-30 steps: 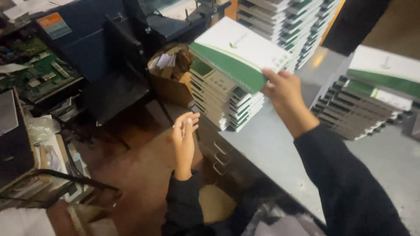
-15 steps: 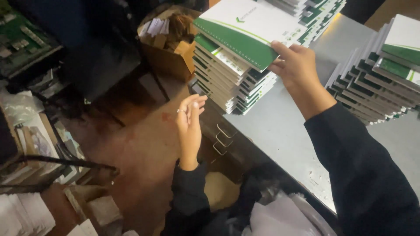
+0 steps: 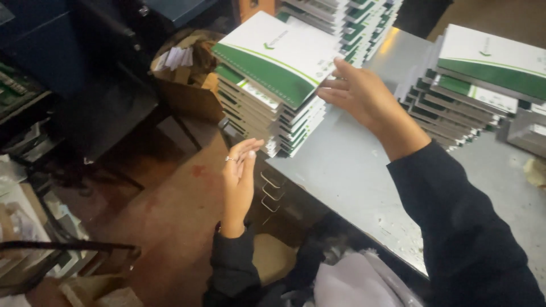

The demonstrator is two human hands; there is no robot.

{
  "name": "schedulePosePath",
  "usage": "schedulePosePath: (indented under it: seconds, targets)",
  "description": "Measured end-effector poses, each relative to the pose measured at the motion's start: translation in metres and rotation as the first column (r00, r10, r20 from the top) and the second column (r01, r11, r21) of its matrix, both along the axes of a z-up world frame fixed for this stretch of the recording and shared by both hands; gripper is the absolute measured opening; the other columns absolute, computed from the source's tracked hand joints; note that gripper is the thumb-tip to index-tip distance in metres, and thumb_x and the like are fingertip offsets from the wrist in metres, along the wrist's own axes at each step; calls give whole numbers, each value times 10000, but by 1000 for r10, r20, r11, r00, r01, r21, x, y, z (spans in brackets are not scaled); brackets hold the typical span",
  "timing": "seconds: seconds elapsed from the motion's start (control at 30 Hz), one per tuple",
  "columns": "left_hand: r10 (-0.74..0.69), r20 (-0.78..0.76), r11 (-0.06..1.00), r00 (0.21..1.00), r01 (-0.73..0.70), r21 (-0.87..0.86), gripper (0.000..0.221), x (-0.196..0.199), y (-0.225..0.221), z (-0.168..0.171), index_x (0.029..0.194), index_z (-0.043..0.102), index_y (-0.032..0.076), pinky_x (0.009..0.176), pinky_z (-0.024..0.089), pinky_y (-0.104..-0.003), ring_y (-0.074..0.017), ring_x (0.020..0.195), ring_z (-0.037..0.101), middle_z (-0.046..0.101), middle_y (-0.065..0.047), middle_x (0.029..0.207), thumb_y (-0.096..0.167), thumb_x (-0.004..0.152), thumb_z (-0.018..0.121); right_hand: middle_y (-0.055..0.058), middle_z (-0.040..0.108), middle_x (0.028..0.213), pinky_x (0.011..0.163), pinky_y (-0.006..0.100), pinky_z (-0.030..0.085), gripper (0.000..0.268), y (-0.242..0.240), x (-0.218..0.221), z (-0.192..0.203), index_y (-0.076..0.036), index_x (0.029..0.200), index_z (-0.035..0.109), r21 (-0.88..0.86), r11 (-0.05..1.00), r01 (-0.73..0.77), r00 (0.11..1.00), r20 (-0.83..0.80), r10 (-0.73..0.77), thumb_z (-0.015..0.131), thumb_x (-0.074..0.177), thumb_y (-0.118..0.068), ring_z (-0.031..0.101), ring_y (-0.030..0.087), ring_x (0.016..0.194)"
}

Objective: Inspecting and stacking spiral-bound notebooks on a production table in a print shop.

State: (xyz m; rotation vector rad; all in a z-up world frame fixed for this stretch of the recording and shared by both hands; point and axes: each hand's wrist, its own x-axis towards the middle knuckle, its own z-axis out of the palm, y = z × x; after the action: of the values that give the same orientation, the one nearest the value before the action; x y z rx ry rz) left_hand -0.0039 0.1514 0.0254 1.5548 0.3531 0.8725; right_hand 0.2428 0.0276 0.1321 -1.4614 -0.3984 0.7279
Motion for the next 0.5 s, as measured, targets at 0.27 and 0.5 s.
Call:
schedulePosePath:
  seconds: [0.27, 0.5]
  targets:
    - [-18, -37, 999, 999, 17, -32, 286, 1, -3, 4, 1256, 602, 45, 1092, 517, -342, -226, 1188, 684, 735, -135, 1223, 186, 1046, 467, 164, 687, 1235, 918, 357, 530, 391, -95, 54, -16, -24, 1396, 594, -130, 948, 289, 697, 708, -116, 586, 1029, -161, 638, 236, 1027]
    - [-41, -82, 999, 996, 42, 3, 275, 7, -7, 7, 1252, 603, 34, 1076, 527, -331, -227, 1141, 701, 744, -135, 1176, 150, 1051, 456, 366, 625, 1416, 1352, 514, 327, 602, -296, 222, -92, 162, 1330, 697, -165, 653, 739, -280, 807, 521, 744, 736, 77, 523, 535, 1374]
